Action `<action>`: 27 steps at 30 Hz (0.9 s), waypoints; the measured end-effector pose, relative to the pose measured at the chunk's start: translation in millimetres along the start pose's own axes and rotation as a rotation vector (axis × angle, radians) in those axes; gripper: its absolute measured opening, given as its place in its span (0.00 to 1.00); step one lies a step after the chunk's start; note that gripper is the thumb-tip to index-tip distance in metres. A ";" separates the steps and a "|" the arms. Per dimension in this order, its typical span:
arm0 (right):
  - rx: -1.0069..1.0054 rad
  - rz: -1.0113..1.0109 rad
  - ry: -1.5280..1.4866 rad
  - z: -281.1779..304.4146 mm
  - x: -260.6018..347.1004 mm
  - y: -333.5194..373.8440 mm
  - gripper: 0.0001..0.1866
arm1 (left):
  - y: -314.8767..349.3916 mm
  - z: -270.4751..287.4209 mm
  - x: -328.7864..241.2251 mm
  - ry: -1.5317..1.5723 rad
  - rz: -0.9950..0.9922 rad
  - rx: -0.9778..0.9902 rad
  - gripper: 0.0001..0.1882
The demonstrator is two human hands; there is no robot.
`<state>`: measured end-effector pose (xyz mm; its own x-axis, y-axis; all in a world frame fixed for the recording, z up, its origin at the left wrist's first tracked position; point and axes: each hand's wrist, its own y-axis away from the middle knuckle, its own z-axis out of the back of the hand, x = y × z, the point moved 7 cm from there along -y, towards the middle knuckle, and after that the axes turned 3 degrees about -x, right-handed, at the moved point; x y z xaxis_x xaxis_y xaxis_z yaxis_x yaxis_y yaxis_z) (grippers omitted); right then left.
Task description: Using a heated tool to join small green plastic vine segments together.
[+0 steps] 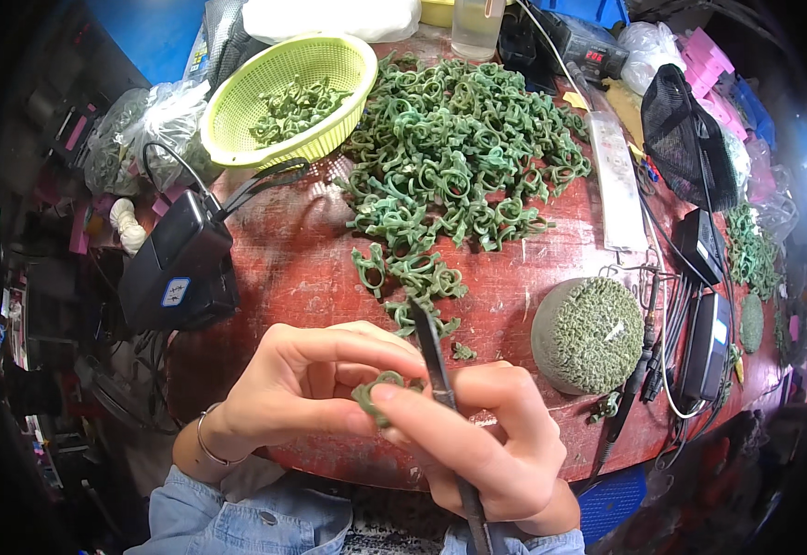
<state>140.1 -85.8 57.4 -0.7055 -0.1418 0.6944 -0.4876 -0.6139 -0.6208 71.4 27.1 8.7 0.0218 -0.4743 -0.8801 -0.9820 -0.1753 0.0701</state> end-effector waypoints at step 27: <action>-0.224 -0.264 -0.220 13.8 -3.7 12.6 0.11 | 14.5 -6.5 -33.8 -0.701 -0.526 -0.152 0.23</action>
<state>143.7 -103.7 51.9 -0.4263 -0.1801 0.8865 -0.7542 -0.4703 -0.4583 57.6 35.0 42.5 0.2946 0.3288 -0.8973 -0.8405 -0.3575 -0.4070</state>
